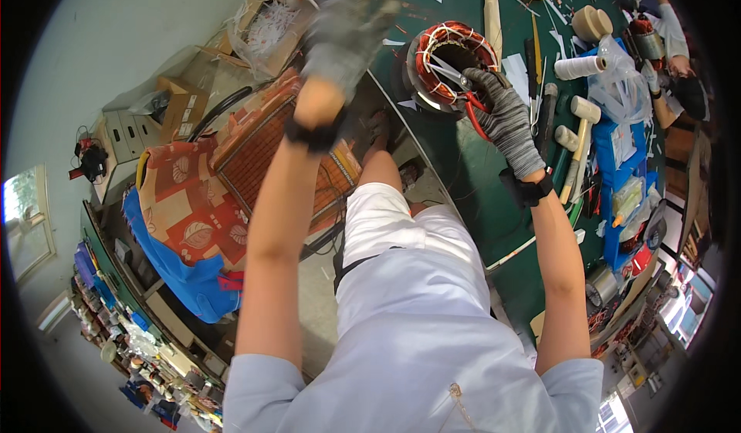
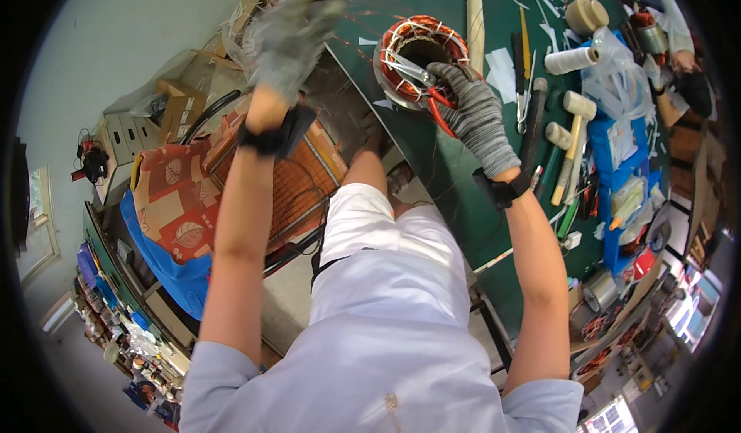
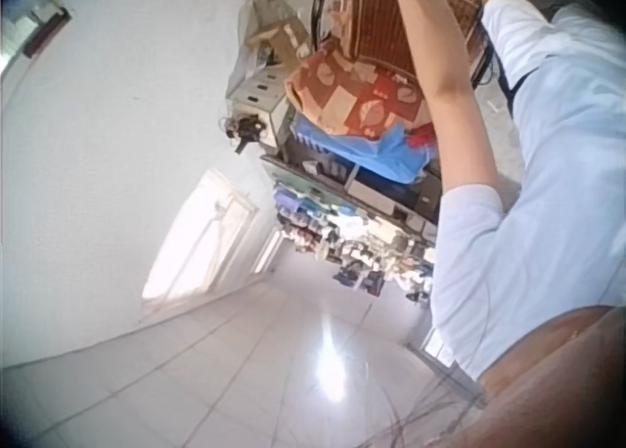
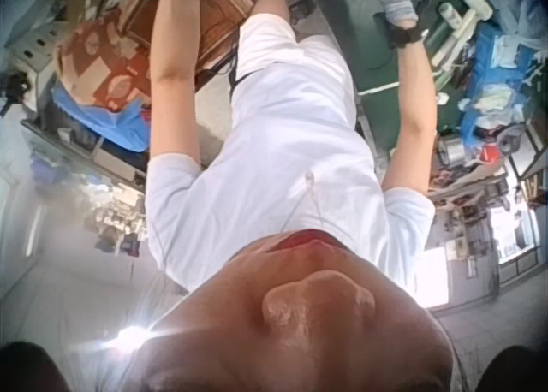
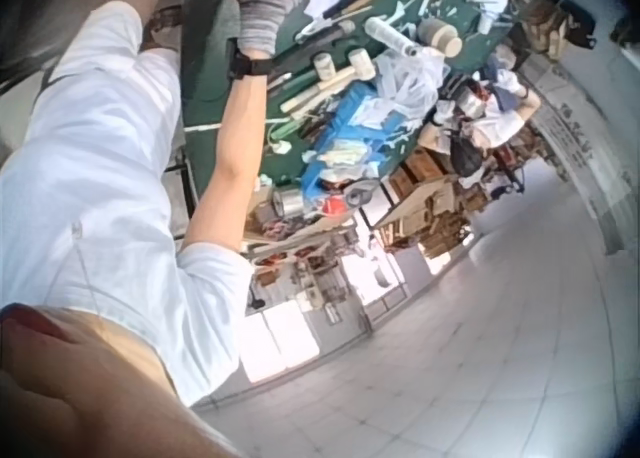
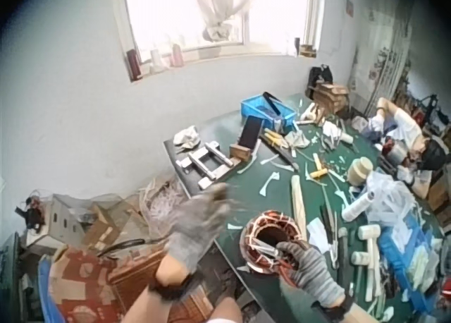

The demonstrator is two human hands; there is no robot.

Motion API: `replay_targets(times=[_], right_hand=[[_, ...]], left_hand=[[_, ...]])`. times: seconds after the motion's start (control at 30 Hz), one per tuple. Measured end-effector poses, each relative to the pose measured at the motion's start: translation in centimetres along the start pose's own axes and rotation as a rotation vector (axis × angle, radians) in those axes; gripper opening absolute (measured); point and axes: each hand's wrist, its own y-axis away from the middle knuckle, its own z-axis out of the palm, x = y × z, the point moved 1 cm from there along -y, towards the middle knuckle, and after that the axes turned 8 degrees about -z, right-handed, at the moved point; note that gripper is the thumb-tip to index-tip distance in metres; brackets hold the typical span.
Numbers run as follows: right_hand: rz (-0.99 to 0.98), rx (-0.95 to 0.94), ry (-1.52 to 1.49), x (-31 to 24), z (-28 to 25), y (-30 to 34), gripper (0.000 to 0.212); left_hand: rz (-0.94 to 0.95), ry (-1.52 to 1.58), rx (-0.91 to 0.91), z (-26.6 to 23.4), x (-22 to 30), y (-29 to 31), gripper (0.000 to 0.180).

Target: Manually winding and inserting copper coils into an electric motor stator.

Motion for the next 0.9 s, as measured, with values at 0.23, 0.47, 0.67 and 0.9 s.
replay_targets(times=[0.23,0.47,0.67,0.9], right_hand=[[-0.003,0.039,-0.030,-0.2,0.5,0.1,0.041],[0.015,0.014,-0.035,-1.3,-0.1,0.0,0.041],[-0.048,0.047,0.049,-0.6,-0.1,0.0,0.042],[-0.011,0.038,0.029,-1.1,-0.5,-0.1,0.041]], left_hand=[[-0.055,-0.229,-0.857,9.8,-7.3,-7.8,0.030],[0.269,-0.613,-0.954,4.5,-5.9,-9.7,0.018],[-0.183,-0.403,-0.804,-1.9,-5.0,-2.3,0.024],[-1.080,0.903,-0.428,3.1,-4.2,13.0,0.027]])
